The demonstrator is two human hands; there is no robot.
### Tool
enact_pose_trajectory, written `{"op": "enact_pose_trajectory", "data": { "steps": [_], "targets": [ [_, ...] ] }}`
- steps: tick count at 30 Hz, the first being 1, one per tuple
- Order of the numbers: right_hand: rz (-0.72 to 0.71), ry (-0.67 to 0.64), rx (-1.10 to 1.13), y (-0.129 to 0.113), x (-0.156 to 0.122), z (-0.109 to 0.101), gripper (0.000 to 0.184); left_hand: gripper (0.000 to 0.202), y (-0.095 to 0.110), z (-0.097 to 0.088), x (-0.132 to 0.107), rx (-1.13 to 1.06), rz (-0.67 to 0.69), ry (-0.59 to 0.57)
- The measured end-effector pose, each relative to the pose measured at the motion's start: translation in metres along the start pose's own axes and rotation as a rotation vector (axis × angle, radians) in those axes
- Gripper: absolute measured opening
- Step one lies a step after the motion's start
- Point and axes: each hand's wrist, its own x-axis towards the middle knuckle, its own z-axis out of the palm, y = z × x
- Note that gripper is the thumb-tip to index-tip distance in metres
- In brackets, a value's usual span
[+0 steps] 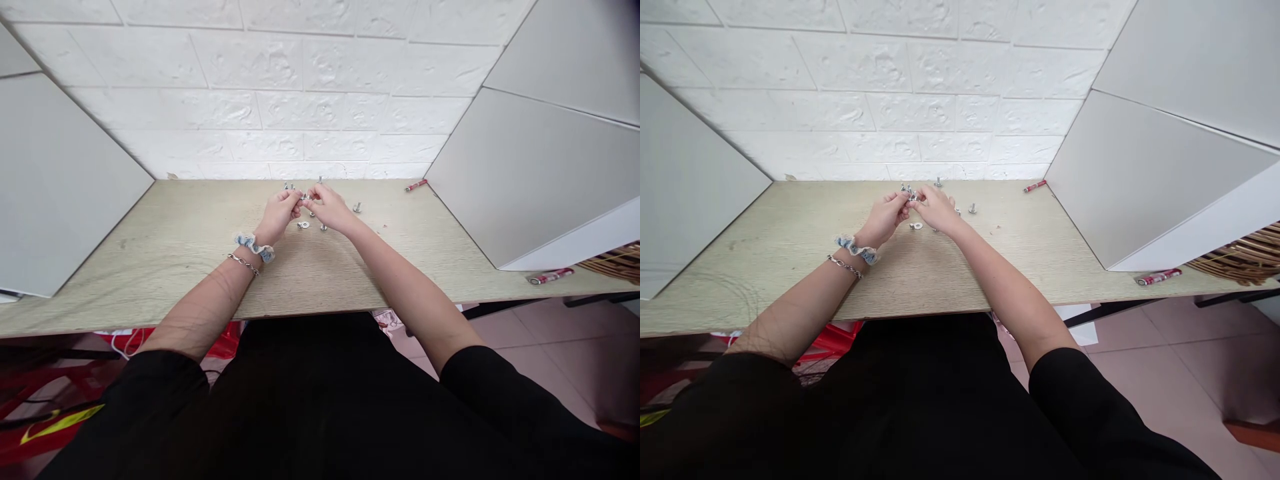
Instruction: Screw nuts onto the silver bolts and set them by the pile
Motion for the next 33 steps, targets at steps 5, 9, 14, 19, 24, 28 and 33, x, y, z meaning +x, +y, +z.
{"op": "enact_pose_trajectory", "data": {
  "steps": [5,9,14,19,24,28,33],
  "targets": [
    [0.03,0.048,-0.172,0.006,0.003,0.004,0.015,0.017,-0.003,-0.003,0.004,0.09,-0.005,-0.055],
    [-0.025,0.017,-0.26,0.01,0.003,0.009,0.017,0.011,-0.006,-0.005,0.006,0.304,0.092,-0.052],
    [-0.067,-0.026,-0.3,0.013,0.0,0.01,0.016,0.015,-0.009,-0.004,0.002,0.726,0.434,-0.108],
    [-0.118,-0.044,-0.252,0.013,-0.002,0.013,0.036,0.018,-0.011,-0.005,0.002,0.753,0.457,-0.125],
    [-0.083,-0.011,-0.279,0.012,0.0,0.015,0.023,0.017,-0.011,-0.008,0.005,0.743,0.463,-0.082],
    [-0.043,-0.008,-0.267,0.011,0.002,0.011,0.025,0.018,-0.012,-0.009,0.007,0.774,0.477,-0.095],
    [0.027,0.008,-0.198,0.008,0.001,0.005,0.016,0.019,-0.012,-0.008,0.007,0.806,0.509,-0.122]
  ]
}}
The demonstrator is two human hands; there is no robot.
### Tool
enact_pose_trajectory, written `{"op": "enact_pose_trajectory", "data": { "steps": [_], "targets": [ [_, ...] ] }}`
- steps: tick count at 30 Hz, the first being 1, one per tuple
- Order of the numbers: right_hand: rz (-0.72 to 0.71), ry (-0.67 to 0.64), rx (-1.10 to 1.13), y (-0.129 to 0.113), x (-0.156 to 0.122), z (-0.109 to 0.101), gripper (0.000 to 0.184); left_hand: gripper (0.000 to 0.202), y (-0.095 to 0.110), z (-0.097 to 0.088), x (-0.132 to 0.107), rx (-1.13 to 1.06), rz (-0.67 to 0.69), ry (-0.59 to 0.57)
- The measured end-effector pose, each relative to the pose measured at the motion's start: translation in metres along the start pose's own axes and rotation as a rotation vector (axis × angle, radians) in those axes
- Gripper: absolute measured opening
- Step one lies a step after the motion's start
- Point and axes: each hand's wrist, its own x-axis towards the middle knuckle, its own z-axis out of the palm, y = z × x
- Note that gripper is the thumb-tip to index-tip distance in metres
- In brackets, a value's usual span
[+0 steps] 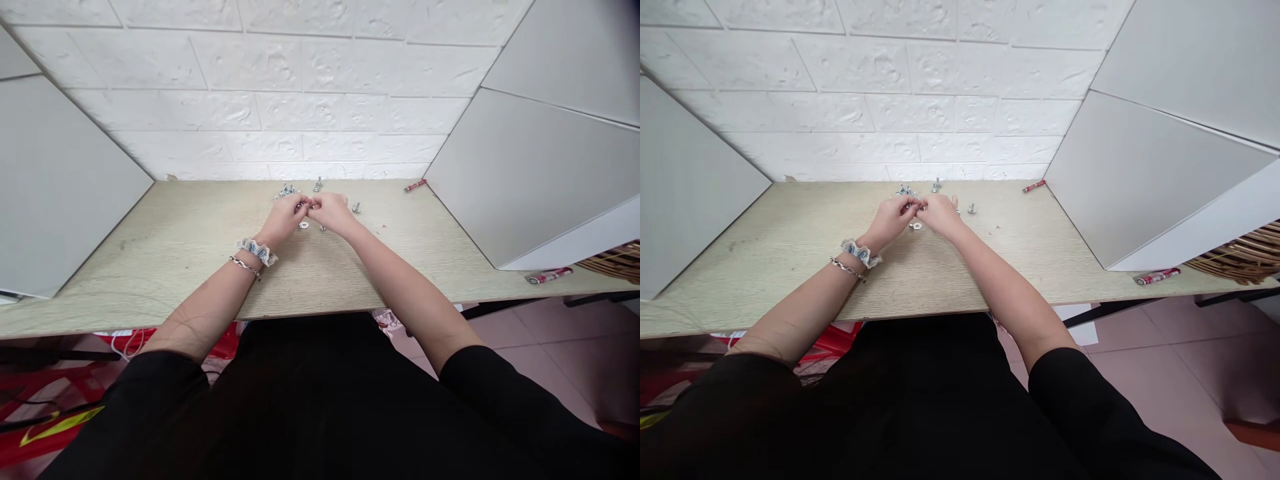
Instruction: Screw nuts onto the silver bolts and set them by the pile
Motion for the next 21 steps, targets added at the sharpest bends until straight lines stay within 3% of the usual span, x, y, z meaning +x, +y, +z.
{"op": "enact_pose_trajectory", "data": {
  "steps": [4,11,16,21],
  "targets": [
    [0.04,0.0,0.131,-0.004,-0.002,-0.005,0.006,0.021,0.0,-0.001,0.0,0.033,0.052,0.003],
    [0.067,0.026,0.232,-0.004,-0.004,-0.006,0.013,0.027,0.001,-0.002,0.0,0.222,0.127,-0.065],
    [0.067,0.055,0.259,-0.001,-0.001,-0.003,0.016,0.03,-0.001,-0.006,0.001,0.323,0.078,-0.082],
    [0.065,0.047,0.264,-0.002,-0.001,-0.004,0.013,0.034,-0.017,-0.012,0.002,0.446,0.013,-0.132]
  ]
}}
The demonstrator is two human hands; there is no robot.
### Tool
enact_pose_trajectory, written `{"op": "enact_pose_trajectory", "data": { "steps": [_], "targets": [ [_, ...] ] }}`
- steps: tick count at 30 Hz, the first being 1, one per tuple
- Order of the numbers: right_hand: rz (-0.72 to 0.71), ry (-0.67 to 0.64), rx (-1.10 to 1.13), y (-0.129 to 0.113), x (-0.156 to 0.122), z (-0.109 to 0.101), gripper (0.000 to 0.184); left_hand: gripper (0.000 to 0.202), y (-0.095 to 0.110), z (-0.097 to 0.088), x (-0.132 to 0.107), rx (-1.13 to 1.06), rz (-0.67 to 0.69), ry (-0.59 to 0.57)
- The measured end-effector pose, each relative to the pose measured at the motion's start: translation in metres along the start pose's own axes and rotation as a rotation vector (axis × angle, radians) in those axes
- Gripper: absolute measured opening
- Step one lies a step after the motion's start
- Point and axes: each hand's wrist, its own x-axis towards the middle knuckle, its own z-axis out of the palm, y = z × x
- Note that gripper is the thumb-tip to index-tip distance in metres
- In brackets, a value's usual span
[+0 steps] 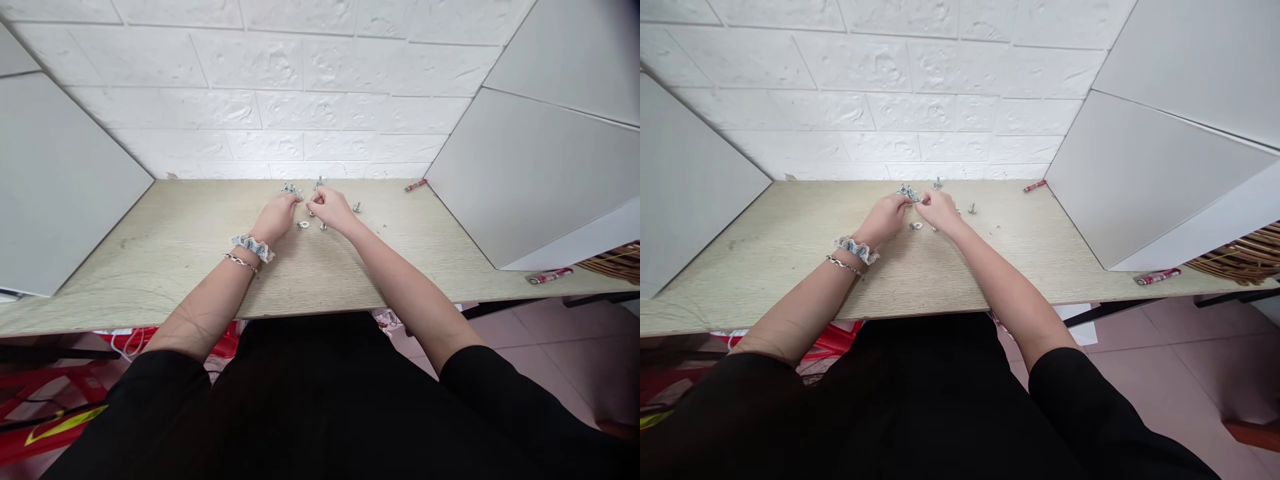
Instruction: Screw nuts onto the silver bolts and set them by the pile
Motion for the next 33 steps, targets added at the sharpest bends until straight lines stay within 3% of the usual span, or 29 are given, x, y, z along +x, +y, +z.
{"op": "enact_pose_trajectory", "data": {
  "steps": [7,12,24,26,30,33],
  "targets": [
    [-0.03,-0.027,-0.141,0.0,0.0,0.002,0.015,0.037,-0.015,0.007,-0.002,0.161,-0.029,-0.214],
    [-0.085,-0.095,-0.187,0.005,0.001,0.005,0.008,0.036,-0.017,0.008,0.0,0.194,0.011,-0.239],
    [-0.063,-0.188,-0.175,0.003,-0.001,0.005,0.012,0.04,-0.001,-0.001,-0.005,0.163,-0.028,-0.321],
    [-0.063,-0.196,-0.185,0.004,-0.001,0.006,0.011,0.042,-0.001,-0.001,-0.005,0.132,-0.019,-0.285],
    [-0.085,-0.204,-0.189,0.005,0.0,0.007,0.01,0.044,0.006,-0.002,-0.003,0.0,-0.013,-0.096],
    [-0.097,-0.202,-0.206,0.006,0.0,0.007,0.01,0.038,0.017,-0.006,-0.003,-0.079,0.014,-0.079]
  ]
}}
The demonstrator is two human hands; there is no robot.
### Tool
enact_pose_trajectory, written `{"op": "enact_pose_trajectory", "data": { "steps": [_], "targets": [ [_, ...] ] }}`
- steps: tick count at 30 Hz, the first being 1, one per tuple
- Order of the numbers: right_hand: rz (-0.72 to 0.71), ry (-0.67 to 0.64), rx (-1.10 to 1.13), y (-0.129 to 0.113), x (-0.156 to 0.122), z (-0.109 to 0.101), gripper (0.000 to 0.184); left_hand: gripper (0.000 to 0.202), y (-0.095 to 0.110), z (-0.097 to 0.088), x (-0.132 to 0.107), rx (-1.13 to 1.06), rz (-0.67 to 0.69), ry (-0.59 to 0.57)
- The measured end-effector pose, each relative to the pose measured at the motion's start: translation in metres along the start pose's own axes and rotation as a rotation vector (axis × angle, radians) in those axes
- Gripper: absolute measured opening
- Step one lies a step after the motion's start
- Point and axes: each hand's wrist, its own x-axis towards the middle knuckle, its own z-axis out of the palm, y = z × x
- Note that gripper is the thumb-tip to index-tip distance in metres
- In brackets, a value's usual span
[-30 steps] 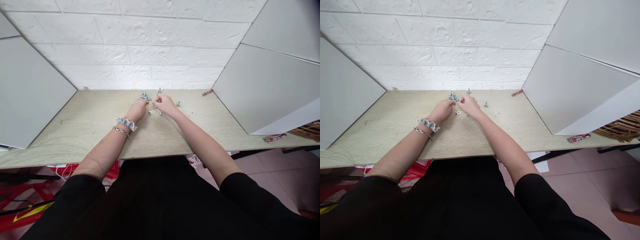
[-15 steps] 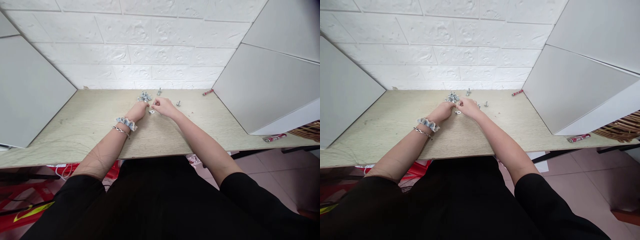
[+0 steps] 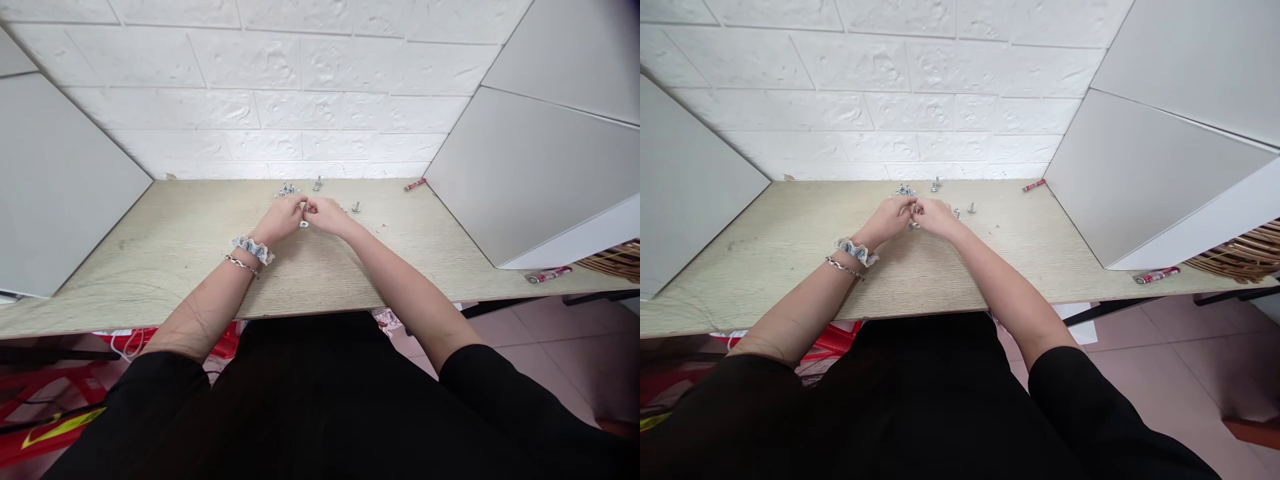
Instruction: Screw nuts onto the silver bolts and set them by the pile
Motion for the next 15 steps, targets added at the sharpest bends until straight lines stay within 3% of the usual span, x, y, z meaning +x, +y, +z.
{"op": "enact_pose_trajectory", "data": {
  "steps": [4,15],
  "targets": [
    [-0.008,0.001,-0.014,-0.0009,-0.0007,-0.0006,0.011,0.031,0.0082,-0.003,-0.0012,-0.037,0.037,-0.008],
    [0.002,-0.003,-0.005,-0.001,-0.0003,-0.0001,0.02,0.026,0.0018,0.0016,-0.0012,-0.065,0.075,-0.018]
  ]
}}
